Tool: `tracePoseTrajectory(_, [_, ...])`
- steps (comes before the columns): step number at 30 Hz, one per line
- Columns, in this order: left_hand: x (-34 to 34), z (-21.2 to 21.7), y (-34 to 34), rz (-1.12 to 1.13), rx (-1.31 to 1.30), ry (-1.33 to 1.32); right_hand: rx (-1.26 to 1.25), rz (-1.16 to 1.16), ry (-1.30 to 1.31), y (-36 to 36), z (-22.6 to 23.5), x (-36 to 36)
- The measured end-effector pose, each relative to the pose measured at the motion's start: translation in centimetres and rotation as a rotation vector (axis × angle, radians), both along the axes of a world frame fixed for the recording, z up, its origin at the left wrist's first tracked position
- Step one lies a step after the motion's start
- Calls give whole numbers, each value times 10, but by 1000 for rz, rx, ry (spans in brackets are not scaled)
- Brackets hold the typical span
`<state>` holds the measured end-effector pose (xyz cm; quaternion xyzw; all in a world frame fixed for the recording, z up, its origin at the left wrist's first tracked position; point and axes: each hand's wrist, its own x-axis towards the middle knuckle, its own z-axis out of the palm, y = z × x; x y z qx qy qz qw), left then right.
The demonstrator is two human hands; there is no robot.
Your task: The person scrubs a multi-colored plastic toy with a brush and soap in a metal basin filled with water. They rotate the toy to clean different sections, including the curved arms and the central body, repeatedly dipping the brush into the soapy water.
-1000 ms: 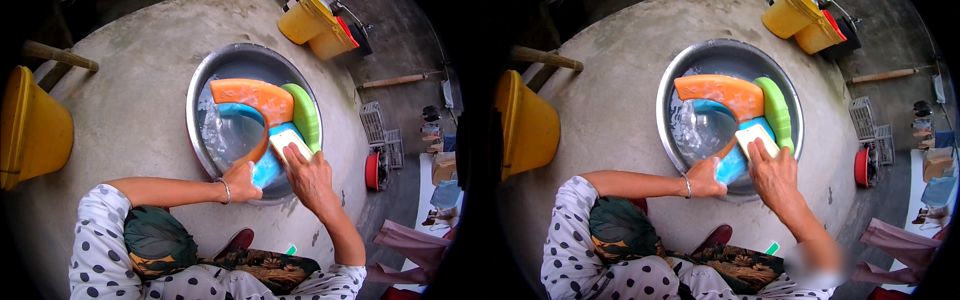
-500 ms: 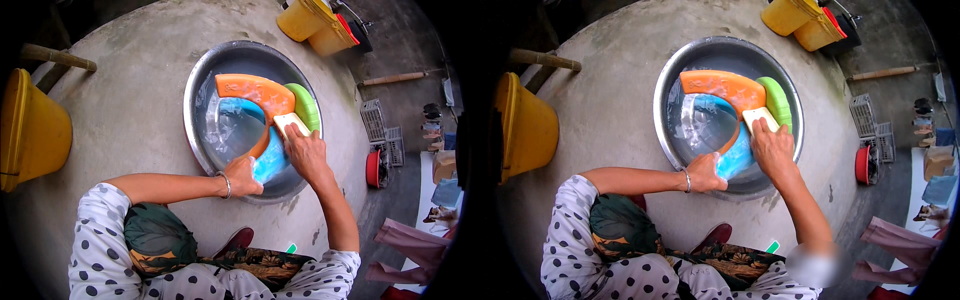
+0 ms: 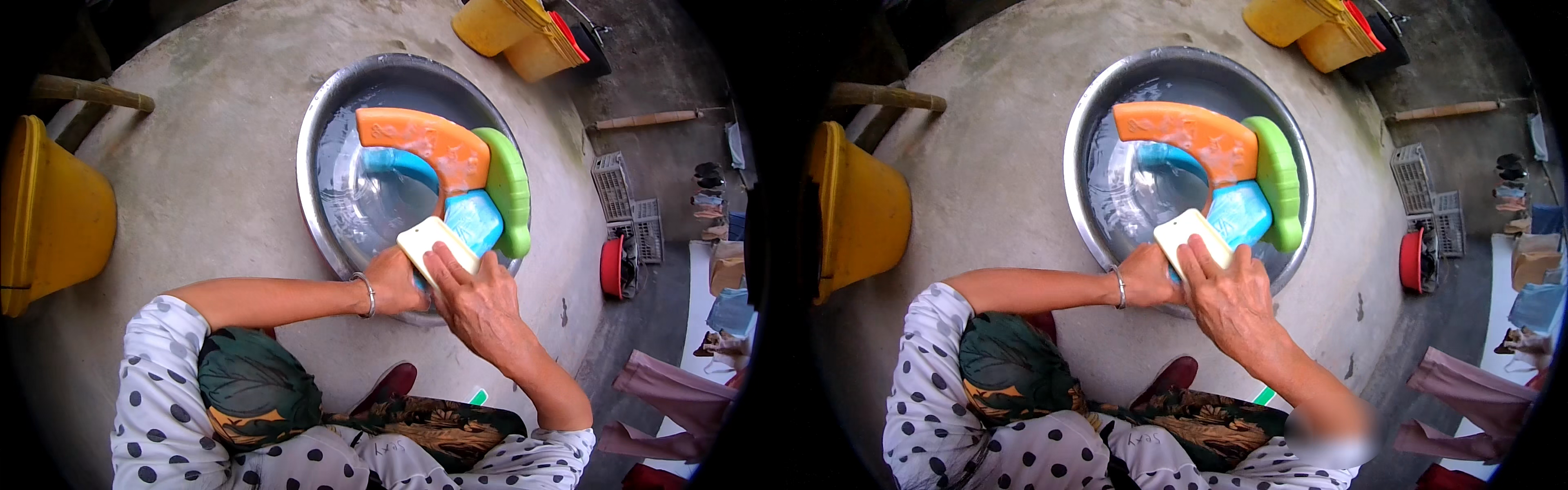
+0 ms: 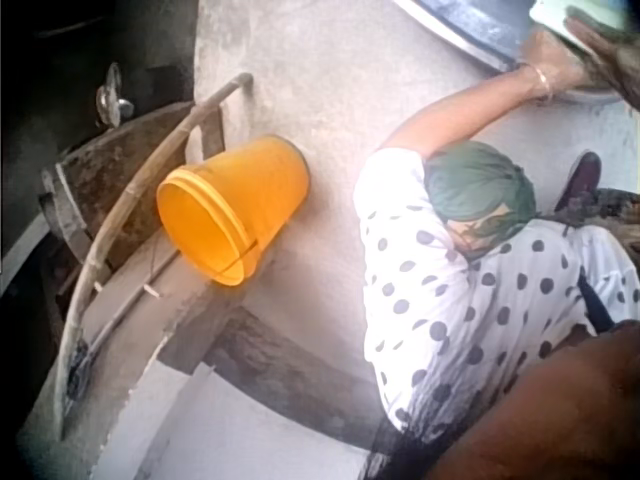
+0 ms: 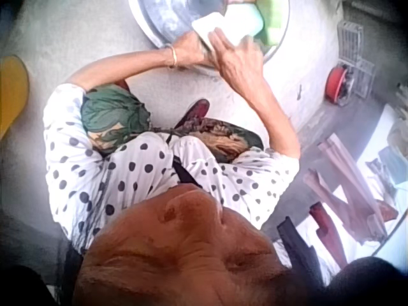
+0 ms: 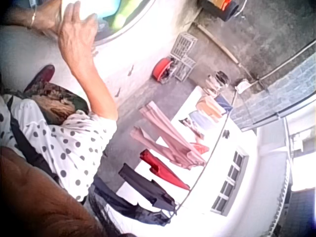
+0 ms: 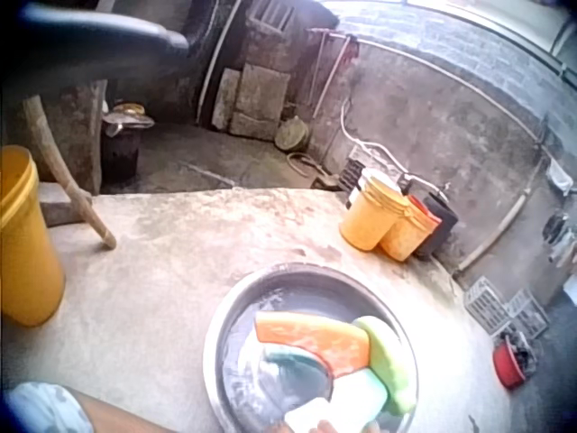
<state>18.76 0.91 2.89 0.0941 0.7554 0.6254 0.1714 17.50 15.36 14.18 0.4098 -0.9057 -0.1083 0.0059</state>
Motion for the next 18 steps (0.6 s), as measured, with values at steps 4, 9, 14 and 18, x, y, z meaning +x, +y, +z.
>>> tracePoseTrajectory(4, [-9, 6, -1, -84, -153, -88, 59, -167, 122, 18, 9, -33])
tracePoseTrajectory(9, [-9, -16, -2, -62, 262, 176, -47, -12, 46, 4, -4, 10])
tracePoseTrajectory(14, [-12, -24, -9, -224, 375, -244, -19, -124, 77, 10, -2, -4])
tracePoseTrajectory(18, [-4, -35, 0, -129, 593, -134, -32, -94, -2, -4, -4, 18])
